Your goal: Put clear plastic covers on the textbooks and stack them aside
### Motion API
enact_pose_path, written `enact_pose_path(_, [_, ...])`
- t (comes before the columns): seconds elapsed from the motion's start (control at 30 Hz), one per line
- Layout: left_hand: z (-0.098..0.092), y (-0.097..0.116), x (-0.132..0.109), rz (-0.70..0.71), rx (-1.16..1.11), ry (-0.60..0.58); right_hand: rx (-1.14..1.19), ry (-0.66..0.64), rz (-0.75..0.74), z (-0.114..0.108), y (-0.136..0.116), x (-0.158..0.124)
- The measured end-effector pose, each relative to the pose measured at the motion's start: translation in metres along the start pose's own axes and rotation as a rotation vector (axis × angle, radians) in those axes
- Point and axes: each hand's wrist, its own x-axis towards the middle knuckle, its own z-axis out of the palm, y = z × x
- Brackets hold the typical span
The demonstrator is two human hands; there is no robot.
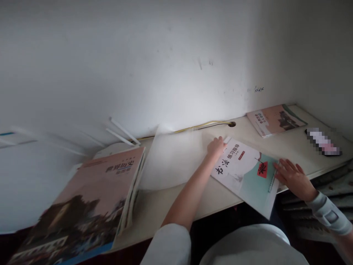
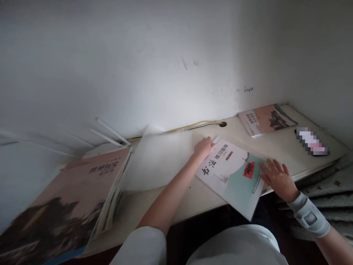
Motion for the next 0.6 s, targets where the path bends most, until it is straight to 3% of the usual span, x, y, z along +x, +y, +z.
enact_pose_path(0.17, [-0.002, -0.028, -0.018, -0.110, -0.010, -0.009, -0.089, 0.033, 0.120, 0.012, 0.016, 0.047])
enact_pose_path(0.4, [-0.002, -0.071, -0.053, -0.205, -0.116, -0.079, -0.026, -0.137, 0.144, 0.011, 0.006, 0.129])
enact_pose_path(0.6, [-0.009, -0.088, -0.030, -0.222, -0.269, -0.097, 0.241, -0.263, 0.307, 0.012, 0.025, 0.167])
